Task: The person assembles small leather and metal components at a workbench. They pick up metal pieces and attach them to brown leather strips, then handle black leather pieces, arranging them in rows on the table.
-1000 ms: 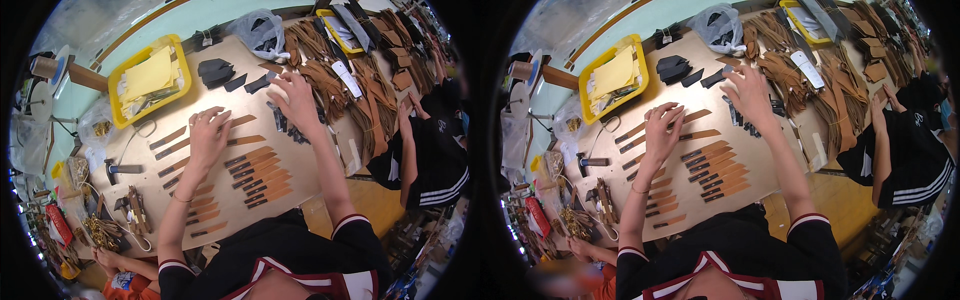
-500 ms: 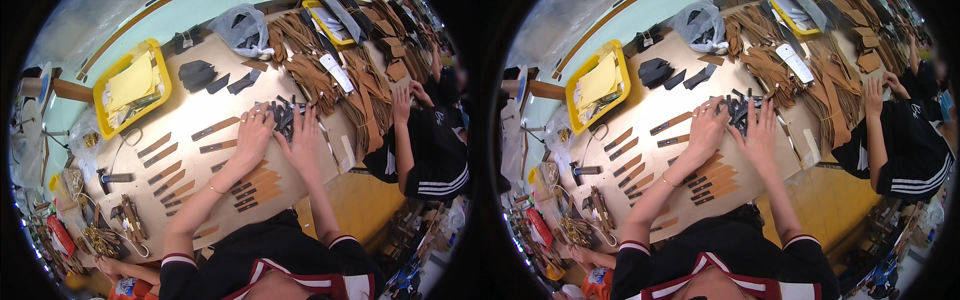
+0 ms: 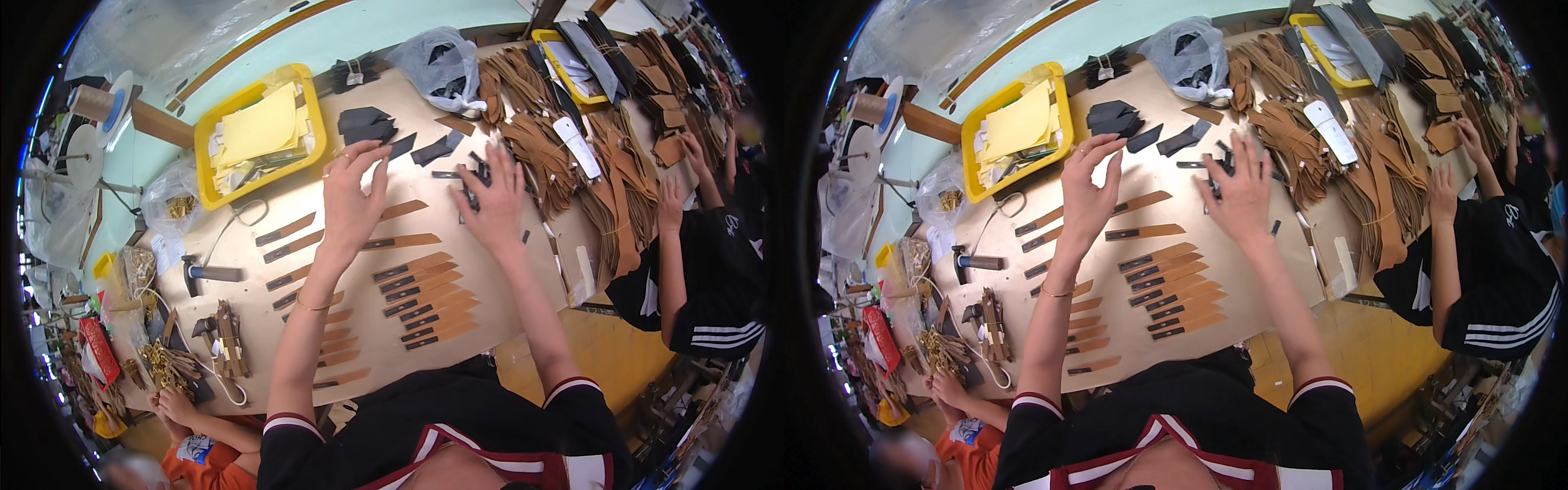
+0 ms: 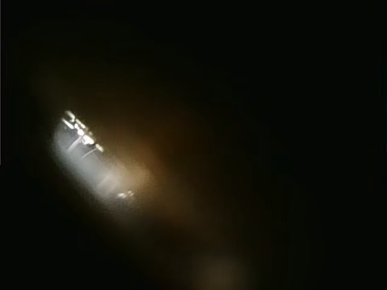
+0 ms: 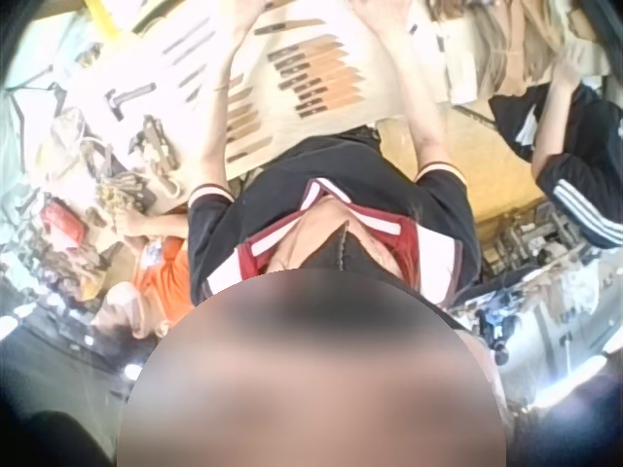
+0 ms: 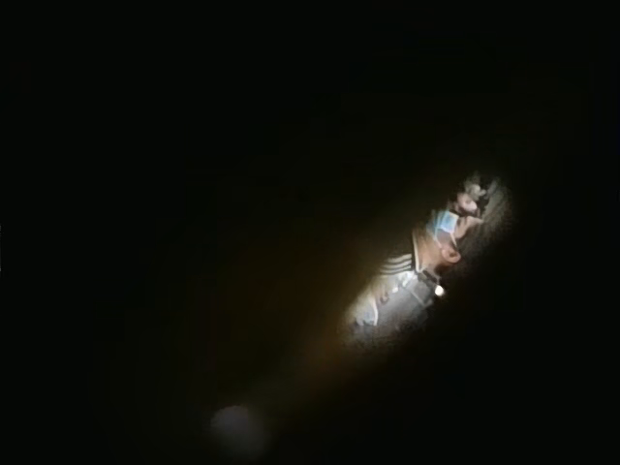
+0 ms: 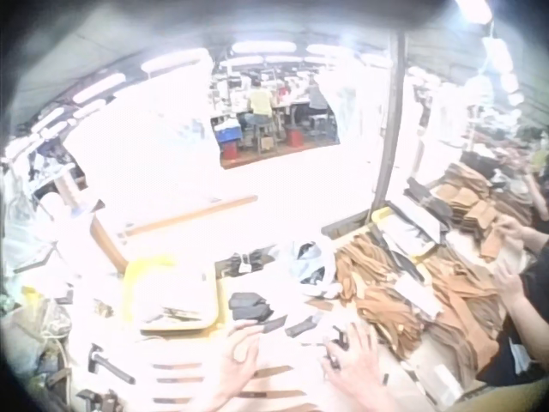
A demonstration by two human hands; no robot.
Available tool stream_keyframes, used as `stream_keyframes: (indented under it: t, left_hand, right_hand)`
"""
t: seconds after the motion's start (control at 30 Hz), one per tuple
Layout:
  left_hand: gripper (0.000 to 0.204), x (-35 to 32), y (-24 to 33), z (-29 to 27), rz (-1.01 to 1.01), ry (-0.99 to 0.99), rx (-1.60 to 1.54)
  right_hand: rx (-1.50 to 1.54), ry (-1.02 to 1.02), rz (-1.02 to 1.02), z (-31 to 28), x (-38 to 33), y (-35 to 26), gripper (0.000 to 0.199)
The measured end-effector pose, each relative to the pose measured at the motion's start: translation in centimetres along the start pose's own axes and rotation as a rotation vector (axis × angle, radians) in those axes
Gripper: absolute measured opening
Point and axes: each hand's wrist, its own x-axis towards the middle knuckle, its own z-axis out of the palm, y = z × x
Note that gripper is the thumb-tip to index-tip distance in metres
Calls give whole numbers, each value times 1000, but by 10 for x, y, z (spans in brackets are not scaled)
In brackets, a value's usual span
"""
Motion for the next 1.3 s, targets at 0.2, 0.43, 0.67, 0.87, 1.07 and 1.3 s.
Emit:
stream_keyframes:
  t: [0.2, 0.43, 0.67, 0.87, 1.07, 1.3]
  left_hand:
    - [23, -8, -24, 4, 16, -133, 179]
    - [20, 11, -47, 51, 213, -239, 614]
    - [20, 12, -51, 42, 279, -284, 672]
    - [30, -50, -16, 17, 146, -234, 244]
    - [38, -98, -7, 14, 93, -400, 250]
    - [25, -106, -13, 12, 8, -208, 254]
  right_hand:
    - [-105, 161, -47, -10, 18, 18, 28]
    - [33, -54, -161, -57, -52, 5, 33]
    - [33, -210, -309, -28, -26, 7, 31]
    - [-110, -99, -239, -35, -4, 29, 31]
    - [62, -215, -356, -27, -14, 3, 31]
    - [60, -54, -309, -22, 12, 10, 21]
